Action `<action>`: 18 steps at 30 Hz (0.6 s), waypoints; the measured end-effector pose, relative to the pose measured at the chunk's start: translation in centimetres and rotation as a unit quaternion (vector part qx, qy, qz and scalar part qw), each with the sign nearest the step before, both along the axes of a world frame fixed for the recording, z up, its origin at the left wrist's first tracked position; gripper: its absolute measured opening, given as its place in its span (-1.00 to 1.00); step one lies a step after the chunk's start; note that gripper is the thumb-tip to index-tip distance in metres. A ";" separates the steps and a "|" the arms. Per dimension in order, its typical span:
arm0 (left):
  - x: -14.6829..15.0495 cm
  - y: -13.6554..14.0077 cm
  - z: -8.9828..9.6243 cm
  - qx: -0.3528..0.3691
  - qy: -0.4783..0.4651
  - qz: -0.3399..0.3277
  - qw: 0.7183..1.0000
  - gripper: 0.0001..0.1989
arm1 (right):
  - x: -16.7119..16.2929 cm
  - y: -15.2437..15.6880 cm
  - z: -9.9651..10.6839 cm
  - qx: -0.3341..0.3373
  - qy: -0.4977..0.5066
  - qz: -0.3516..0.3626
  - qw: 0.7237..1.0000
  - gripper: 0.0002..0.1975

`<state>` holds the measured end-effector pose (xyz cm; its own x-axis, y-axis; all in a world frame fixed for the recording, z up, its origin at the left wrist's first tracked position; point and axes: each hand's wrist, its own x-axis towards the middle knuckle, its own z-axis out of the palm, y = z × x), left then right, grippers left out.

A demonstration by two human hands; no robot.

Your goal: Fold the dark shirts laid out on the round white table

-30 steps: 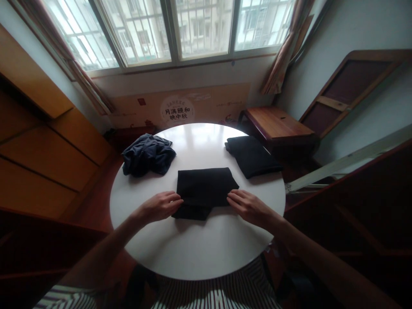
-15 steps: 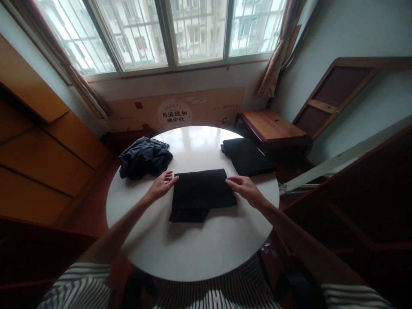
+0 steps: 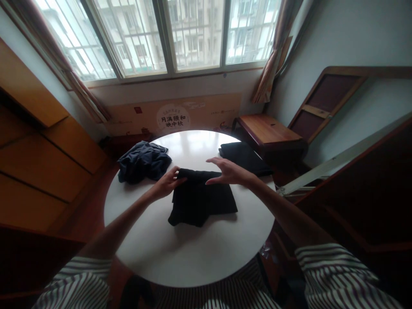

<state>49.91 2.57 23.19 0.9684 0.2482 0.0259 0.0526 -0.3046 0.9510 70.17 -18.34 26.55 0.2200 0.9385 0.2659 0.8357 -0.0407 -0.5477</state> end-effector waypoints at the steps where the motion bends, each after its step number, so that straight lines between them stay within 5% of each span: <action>1: -0.1 -0.7 1.0 0.036 -0.013 -0.008 0.999 -0.59 | -0.2 0.8 1.0 -0.025 0.004 0.040 0.999 -0.23; 4: 0.1 -2.6 3.9 0.140 -0.056 -0.026 0.988 -0.64 | -1.0 2.9 3.5 -0.135 0.043 0.150 0.978 -0.42; 7: 0.8 -2.7 4.9 0.145 -0.094 -0.040 0.984 -0.61 | -1.3 3.5 4.4 -0.194 0.102 0.207 0.953 -0.62; 14: 3.2 2.3 0.4 -0.192 -0.069 0.003 0.979 -0.33 | -0.3 -0.9 5.6 -0.064 0.227 0.126 0.964 -0.66; 18: 6.5 0.8 -1.2 -0.316 -0.030 0.037 0.947 -0.31 | 2.5 -2.0 6.6 0.093 0.380 0.006 0.920 -0.54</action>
<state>56.41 3.37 21.99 0.9490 0.3002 -0.0962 -0.0087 0.3299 0.9440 72.72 -20.37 33.11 0.3978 0.8965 0.1952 0.2072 0.1195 -0.9710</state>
